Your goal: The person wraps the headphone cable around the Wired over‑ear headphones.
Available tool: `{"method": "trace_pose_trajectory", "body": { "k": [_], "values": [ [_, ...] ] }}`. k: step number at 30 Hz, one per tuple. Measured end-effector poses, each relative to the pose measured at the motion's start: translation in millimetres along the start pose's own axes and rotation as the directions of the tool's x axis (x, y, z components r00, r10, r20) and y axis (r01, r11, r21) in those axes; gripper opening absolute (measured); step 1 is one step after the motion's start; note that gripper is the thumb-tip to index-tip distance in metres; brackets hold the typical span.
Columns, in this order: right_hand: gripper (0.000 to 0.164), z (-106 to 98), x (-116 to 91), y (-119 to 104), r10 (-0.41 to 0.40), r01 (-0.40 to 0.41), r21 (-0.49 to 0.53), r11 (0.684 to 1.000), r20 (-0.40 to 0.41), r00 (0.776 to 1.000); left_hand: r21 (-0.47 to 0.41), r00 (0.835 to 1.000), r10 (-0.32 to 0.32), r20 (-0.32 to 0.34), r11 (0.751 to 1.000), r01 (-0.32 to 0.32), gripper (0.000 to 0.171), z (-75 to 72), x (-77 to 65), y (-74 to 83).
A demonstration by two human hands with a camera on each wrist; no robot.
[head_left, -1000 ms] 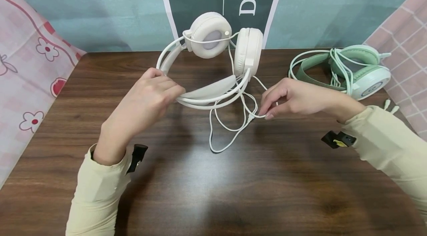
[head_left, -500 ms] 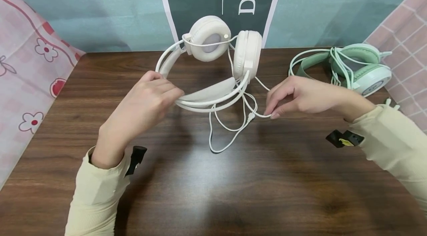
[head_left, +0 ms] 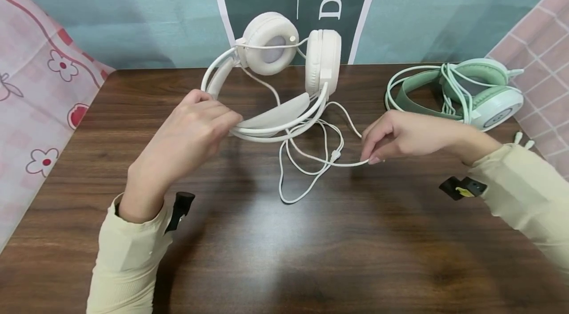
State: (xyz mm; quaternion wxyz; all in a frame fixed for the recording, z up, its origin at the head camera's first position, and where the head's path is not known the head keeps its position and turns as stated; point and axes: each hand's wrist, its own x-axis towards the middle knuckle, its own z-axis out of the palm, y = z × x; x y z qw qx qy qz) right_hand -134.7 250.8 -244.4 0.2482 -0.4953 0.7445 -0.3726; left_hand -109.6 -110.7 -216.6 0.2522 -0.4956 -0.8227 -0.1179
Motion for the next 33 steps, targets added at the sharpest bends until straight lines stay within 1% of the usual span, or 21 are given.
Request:
{"method": "trace_pose_trajectory", "body": {
  "k": [3,5,7,9,11,13,14,16,19,21,24,26,28,31,33],
  "values": [
    [0.029,-10.6,-6.5,-6.9,-0.053,0.053,-0.006,0.999,-0.031,0.998,0.018,1.000,-0.016,0.018,1.000,0.016,0.022,0.8,-2.1,-1.2],
    [0.033,-17.9,-12.4,-11.4,-0.070,0.066,-0.055,0.996,-0.082,0.994,0.034,0.999,-0.027,0.034,0.999,0.026,0.023,1.0,-4.3,-1.6],
    [0.036,-25.3,-19.0,-15.4,-0.067,0.054,-0.092,0.994,-0.144,0.987,0.049,0.998,-0.038,0.053,0.998,0.036,0.024,1.1,-6.4,-1.9],
    [0.032,-32.5,-26.1,-19.1,-0.047,0.026,-0.104,0.994,-0.212,0.976,0.061,0.996,-0.046,0.074,0.997,0.041,0.025,1.0,-8.4,-2.0],
    [0.026,-38.7,-32.3,-21.2,-0.034,0.023,-0.044,0.999,-0.260,0.965,0.073,0.994,-0.052,0.092,0.996,0.046,0.027,0.7,-10.0,-2.1],
    [0.023,-44.0,-37.5,-22.7,-0.021,0.036,0.045,0.998,-0.287,0.958,0.080,0.993,-0.058,0.107,0.996,0.050,0.028,0.4,-11.5,-2.1],
    [0.023,-45.9,-39.7,-23.4,-0.014,0.036,0.067,0.997,-0.302,0.953,0.082,0.992,-0.060,0.113,0.995,0.051,0.029,0.3,-12.2,-2.2],
    [0.027,-48.6,-43.0,-24.9,-0.004,0.035,0.091,0.995,-0.319,0.948,0.088,0.991,-0.060,0.121,0.995,0.049,0.029,0.1,-13.3,-2.5],
    [0.032,-50.5,-45.2,-26.8,0.011,0.016,0.078,0.997,-0.334,0.943,0.092,0.990,-0.058,0.127,0.995,0.046,0.030,0.1,-14.3,-3.1],
    [0.032,-52.5,-45.0,-25.3,-0.008,0.044,0.105,0.994,-0.325,0.946,0.095,0.990,-0.057,0.129,0.994,0.044,0.030,0.4,-14.5,-3.4],
    [0.031,-55.8,-44.3,-22.2,-0.040,0.096,0.177,0.980,-0.297,0.954,0.095,0.989,-0.056,0.134,0.995,0.043,0.030,0.9,-14.2,-3.6],
    [0.031,-57.8,-44.0,-21.4,-0.040,0.104,0.203,0.974,-0.294,0.955,0.094,0.989,-0.054,0.138,0.995,0.042,0.029,1.1,-14.0,-3.5],
    [0.030,-58.7,-44.2,-22.2,-0.009,0.071,0.189,0.979,-0.311,0.950,0.093,0.989,-0.051,0.140,0.995,0.038,0.029,1.2,-13.9,-3.2],
    [0.028,-59.5,-43.7,-25.6,0.072,-0.039,0.096,0.995,-0.366,0.928,0.093,0.989,-0.041,0.142,0.995,0.028,0.028,1.3,-13.6,-2.3],
    [0.027,-60.0,-42.4,-27.8,0.100,-0.099,0.022,0.995,-0.399,0.912,0.093,0.989,-0.033,0.142,0.995,0.019,0.028,1.5,-13.1,-1.6]
  ]
}}
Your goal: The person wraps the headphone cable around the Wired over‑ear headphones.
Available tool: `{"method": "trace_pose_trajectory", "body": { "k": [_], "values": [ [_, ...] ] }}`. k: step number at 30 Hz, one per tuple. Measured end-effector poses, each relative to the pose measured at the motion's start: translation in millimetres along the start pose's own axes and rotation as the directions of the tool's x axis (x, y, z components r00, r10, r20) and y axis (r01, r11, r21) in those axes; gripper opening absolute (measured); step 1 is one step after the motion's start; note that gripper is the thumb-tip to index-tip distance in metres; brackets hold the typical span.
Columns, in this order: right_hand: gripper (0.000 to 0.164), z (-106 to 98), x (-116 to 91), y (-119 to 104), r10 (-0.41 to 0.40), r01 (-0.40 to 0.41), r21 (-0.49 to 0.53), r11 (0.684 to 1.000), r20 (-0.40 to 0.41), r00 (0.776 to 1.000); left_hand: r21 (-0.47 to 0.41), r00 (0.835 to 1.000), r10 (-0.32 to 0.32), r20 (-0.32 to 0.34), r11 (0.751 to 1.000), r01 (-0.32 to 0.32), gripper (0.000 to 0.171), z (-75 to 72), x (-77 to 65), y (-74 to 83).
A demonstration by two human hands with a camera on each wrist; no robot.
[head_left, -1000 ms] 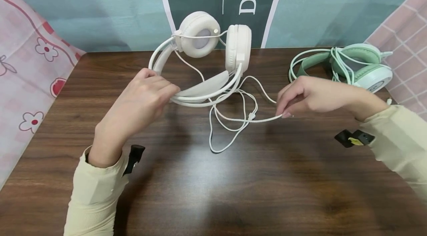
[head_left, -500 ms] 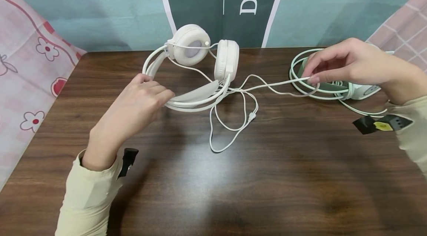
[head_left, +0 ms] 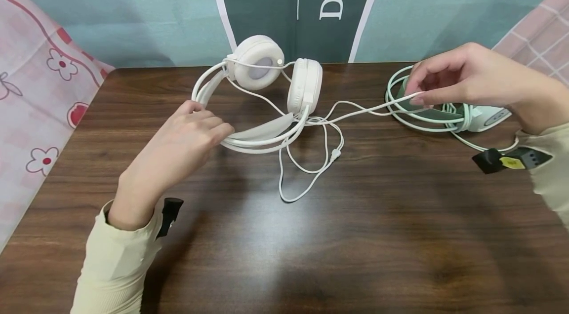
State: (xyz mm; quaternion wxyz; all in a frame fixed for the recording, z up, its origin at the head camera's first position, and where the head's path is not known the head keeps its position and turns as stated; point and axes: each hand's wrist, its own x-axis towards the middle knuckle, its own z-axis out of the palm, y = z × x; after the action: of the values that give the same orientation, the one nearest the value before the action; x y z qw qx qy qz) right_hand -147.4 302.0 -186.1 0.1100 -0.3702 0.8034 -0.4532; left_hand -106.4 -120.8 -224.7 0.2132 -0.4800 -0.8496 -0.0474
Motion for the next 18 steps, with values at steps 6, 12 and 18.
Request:
{"method": "trace_pose_trajectory", "body": {
  "k": [6,12,18],
  "values": [
    [0.021,1.2,7.0,-11.4,-0.053,0.035,-0.166,0.985,-0.102,0.993,-0.001,1.000,0.017,0.017,1.000,-0.017,0.026,1.1,3.6,4.0],
    [0.018,4.1,21.6,-23.9,-0.146,0.111,-0.188,0.976,-0.184,0.972,0.006,0.996,0.037,0.076,0.999,-0.038,0.026,0.5,10.9,10.9],
    [0.014,9.8,34.0,-35.7,-0.091,0.028,-0.244,0.969,-0.248,0.964,0.049,0.990,0.076,0.121,0.995,-0.083,0.022,-0.5,16.9,19.7]
  ]
}}
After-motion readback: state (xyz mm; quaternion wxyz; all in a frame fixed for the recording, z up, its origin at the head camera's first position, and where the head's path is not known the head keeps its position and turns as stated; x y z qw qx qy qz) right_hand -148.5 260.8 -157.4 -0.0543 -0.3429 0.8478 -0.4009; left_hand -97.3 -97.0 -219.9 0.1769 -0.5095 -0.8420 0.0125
